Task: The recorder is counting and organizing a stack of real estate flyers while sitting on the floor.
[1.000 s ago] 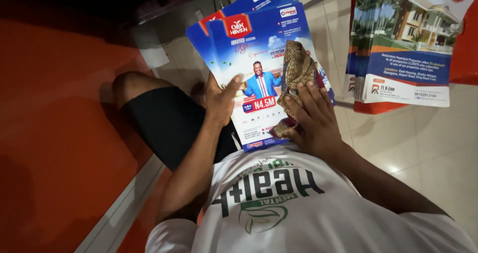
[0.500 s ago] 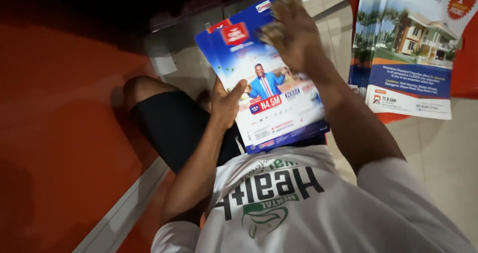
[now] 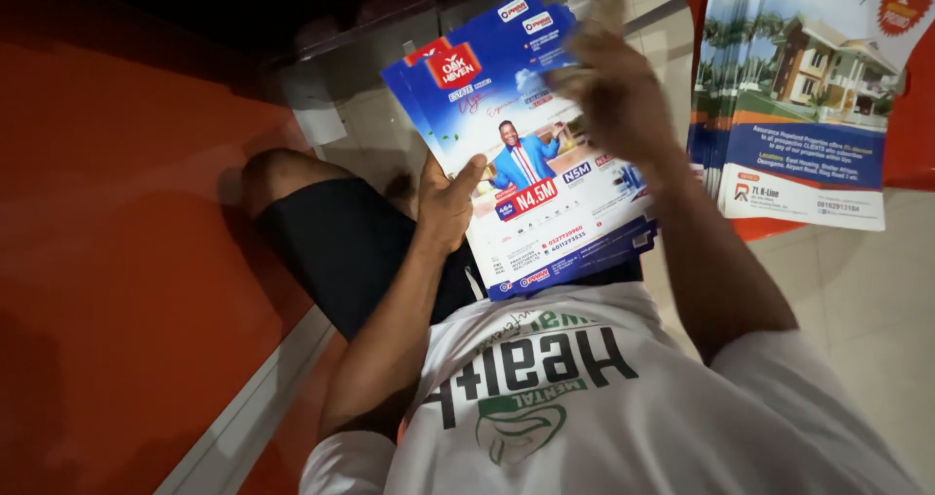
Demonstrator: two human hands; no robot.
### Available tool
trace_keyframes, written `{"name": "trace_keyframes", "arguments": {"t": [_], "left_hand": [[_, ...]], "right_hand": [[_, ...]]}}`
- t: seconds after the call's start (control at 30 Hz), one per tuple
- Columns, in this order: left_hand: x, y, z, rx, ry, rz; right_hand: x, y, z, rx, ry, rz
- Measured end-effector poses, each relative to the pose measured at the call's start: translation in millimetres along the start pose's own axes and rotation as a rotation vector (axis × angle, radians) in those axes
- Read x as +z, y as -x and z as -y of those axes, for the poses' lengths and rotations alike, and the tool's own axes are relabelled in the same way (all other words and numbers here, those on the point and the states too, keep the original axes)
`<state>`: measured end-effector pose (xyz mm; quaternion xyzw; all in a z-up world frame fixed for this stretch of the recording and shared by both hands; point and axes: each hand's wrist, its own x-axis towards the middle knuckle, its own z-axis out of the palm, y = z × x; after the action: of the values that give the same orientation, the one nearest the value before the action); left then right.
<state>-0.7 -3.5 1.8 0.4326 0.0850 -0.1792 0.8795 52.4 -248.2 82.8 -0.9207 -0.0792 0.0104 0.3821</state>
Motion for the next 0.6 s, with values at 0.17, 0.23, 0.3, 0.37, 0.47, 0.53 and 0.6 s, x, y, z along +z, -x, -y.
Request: {"name": "trace_keyframes", "arguments": {"t": [0.17,0.23,0.3,0.37,0.47,0.53,0.6], "left_hand": [[10,-2,-10,-0.033,0.016,-0.025],[11,-1,-11,-0.043,0.052,-0.018],[5,-2,-4,-0.055,0.085,-0.007],[-7,-4,13,-0.032,0.048,-0.02],[4,-2,-3,-0.044,0.082,-0.003],[0,-2,2,-0.043,0.066,-0.005],[0,-1,2,-0.041,0.052,-0.012]], "right_hand": [[-16,63,-6,0.026,0.048,-0.071],[-14,88,2,0.024,0.117,-0.068],[-14,110,12,0.025,0.186,-0.068],[-15,129,26,-0.026,0.333,-0.047],[-17,145,38,-0.115,0.413,-0.06],[-14,152,28,-0.144,0.414,-0.07],[-20,155,16,-0.176,0.414,-0.076]]}}
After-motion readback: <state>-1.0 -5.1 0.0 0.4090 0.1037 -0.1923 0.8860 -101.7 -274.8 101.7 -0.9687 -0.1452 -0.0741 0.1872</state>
